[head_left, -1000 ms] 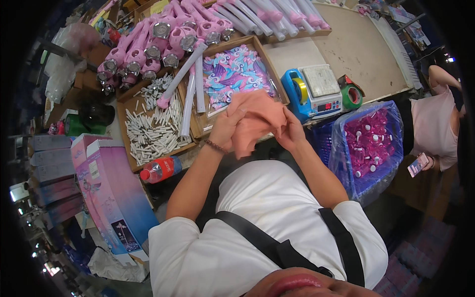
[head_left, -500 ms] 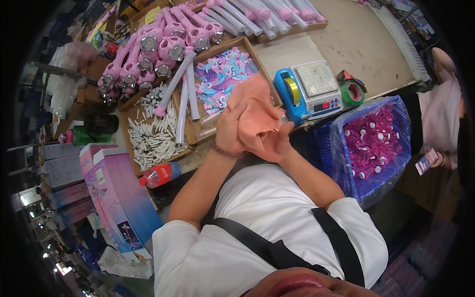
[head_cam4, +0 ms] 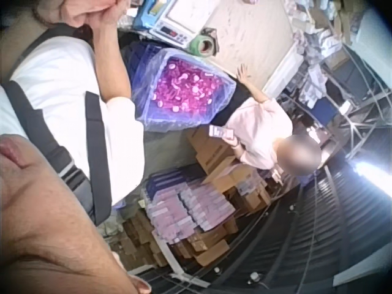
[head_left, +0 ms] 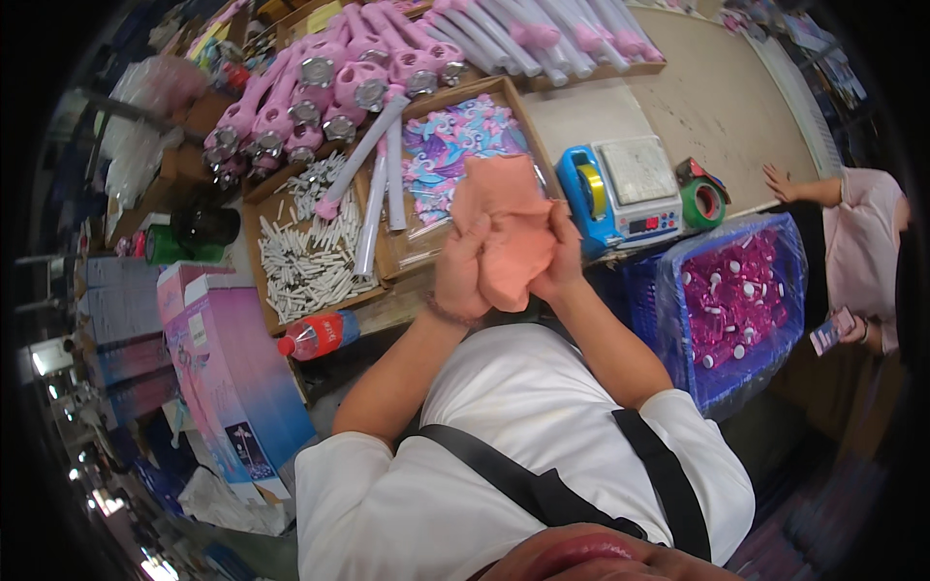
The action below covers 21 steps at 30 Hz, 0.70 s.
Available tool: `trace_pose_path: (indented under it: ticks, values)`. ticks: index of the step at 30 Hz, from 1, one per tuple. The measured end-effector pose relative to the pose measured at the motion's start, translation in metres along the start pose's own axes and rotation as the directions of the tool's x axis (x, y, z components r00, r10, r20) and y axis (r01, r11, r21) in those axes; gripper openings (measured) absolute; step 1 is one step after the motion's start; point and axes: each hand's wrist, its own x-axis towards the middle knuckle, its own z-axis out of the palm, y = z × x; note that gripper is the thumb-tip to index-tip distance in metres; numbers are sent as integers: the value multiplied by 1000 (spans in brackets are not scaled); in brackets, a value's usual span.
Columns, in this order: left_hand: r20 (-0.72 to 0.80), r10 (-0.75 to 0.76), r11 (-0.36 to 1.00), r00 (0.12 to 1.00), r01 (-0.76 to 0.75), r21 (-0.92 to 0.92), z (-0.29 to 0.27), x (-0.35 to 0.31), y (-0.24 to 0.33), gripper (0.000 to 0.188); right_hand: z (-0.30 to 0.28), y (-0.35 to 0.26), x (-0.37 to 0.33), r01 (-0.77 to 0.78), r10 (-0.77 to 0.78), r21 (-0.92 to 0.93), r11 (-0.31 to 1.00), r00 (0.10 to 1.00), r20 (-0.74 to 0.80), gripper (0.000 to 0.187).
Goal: The person repeatedly picks pink bubble wands and clear plastic sleeves from a table, inserts each wand into a sleeve, and places the assembled units into a cardboard box. The person also briefly handles a red bottle and a pink cloth during the process.
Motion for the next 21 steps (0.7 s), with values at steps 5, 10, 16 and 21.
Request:
trace_pose_path:
  ticks: [5,10,16,21]
  values:
    - [-71,35,999,997,-36,-4,-37,-7,2,31,1,0,2,121,-127,-80,989,990,-62,48]
    - [-223,56,923,973,35,383,-88,0,26,26,4,-12,-6,129,-147,-141,982,981,-130,54]
    - [-415,514,695,751,-82,714,-183,87,102,21,5,-28,-28,92,-97,-97,991,994,-48,63]
    - [-480,61,993,875,-103,-61,-261,154,143,32,-11,-29,-53,174,-197,-107,979,939,-282,57]
